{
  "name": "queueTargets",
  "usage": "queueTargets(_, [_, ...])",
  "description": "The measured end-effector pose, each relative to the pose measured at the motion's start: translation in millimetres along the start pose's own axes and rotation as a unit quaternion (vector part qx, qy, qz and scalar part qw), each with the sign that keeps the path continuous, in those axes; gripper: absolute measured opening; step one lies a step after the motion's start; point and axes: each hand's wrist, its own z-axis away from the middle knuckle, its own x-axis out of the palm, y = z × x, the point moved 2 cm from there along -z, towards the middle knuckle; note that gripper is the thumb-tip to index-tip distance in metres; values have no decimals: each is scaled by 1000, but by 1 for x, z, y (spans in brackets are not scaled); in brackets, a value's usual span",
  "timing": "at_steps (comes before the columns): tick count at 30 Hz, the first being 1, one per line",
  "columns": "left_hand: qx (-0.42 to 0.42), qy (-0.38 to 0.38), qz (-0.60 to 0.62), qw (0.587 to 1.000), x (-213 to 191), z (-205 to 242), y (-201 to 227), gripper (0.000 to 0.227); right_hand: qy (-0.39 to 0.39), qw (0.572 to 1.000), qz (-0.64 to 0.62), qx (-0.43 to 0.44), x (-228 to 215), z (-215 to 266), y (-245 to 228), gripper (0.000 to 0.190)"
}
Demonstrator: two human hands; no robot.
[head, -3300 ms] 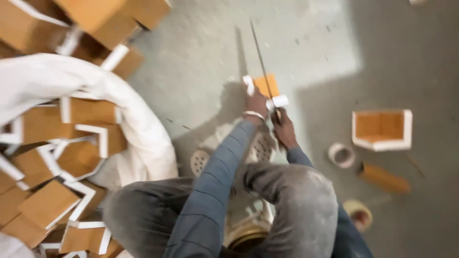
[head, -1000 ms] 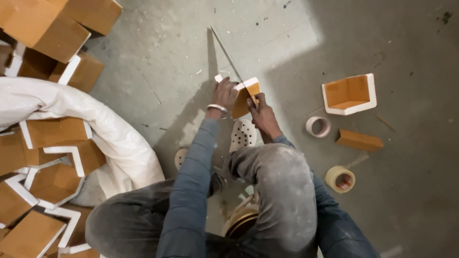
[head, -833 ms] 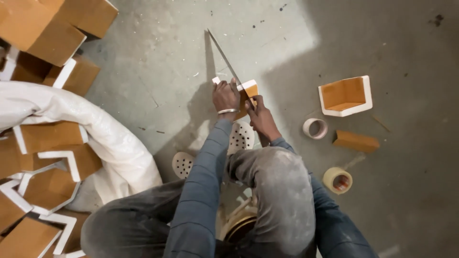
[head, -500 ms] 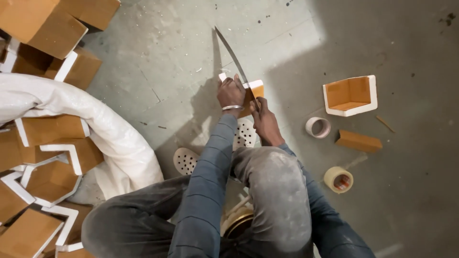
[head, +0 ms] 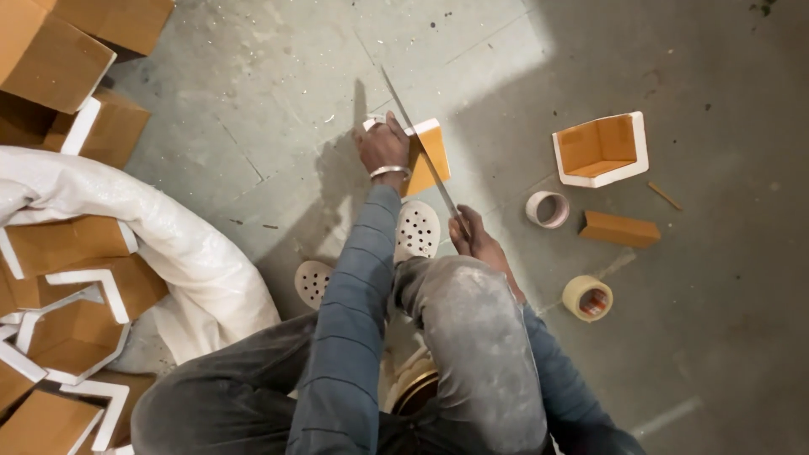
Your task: Folding and trimming cardboard corner protectors for shipping.
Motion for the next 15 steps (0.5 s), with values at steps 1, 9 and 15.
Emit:
queueTargets(1, [-4,-16,-26,1000,0,-3,2,60,-4,999,7,36,-2,4,1,50])
queueTargets(9, [47,-4,-1,999,8,-4,-11,60,-39,997,-2,71,-5,3,-21,39])
queueTargets(15, [48,-13,0,999,5,-6,-10,59,-53,995,-26,86,-3,-17,-32,39])
